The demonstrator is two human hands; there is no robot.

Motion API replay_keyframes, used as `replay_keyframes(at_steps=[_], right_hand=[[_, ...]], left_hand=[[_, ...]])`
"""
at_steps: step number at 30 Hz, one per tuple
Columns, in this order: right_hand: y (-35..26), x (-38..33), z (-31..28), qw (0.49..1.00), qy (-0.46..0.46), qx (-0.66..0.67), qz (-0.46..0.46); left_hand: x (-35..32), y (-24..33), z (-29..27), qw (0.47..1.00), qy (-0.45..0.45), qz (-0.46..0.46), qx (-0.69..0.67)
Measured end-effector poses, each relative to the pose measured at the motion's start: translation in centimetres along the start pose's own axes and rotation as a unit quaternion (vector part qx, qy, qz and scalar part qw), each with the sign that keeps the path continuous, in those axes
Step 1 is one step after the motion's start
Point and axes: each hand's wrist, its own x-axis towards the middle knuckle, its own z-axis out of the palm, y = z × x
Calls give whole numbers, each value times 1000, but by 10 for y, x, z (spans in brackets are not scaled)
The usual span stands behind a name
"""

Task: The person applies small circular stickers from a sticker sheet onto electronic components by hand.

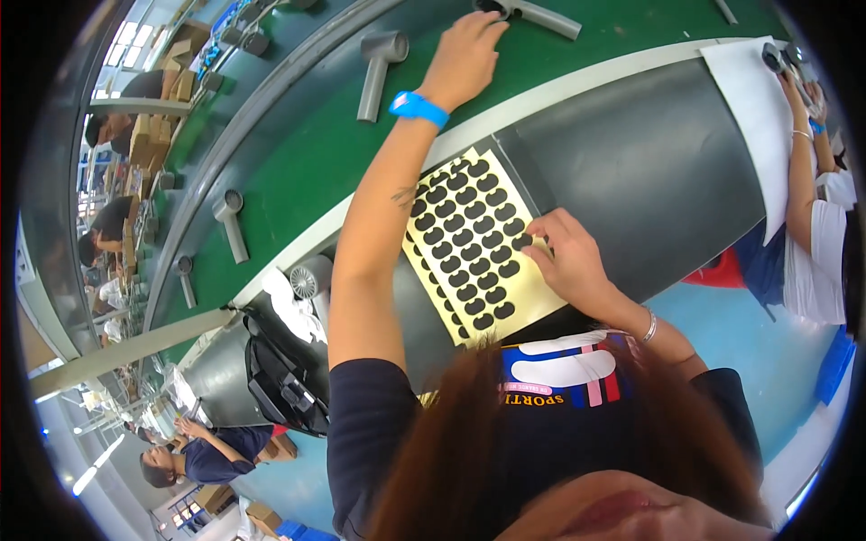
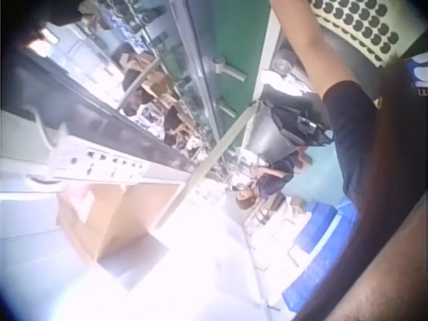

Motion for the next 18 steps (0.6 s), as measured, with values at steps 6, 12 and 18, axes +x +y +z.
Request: replay_keyframes(at_steps=[6, 12, 18], right_hand=[[-3, 4, 6, 1000, 23, 11, 7], [6, 0, 7, 999, 3, -25, -22], [4, -1, 5, 1000, 17, 5, -9]], left_hand=[[48, 6, 67, 992, -53, 6, 115], [53, 7, 34, 999, 0, 14, 31], [9, 89, -66, 956, 173, -118, -204]])
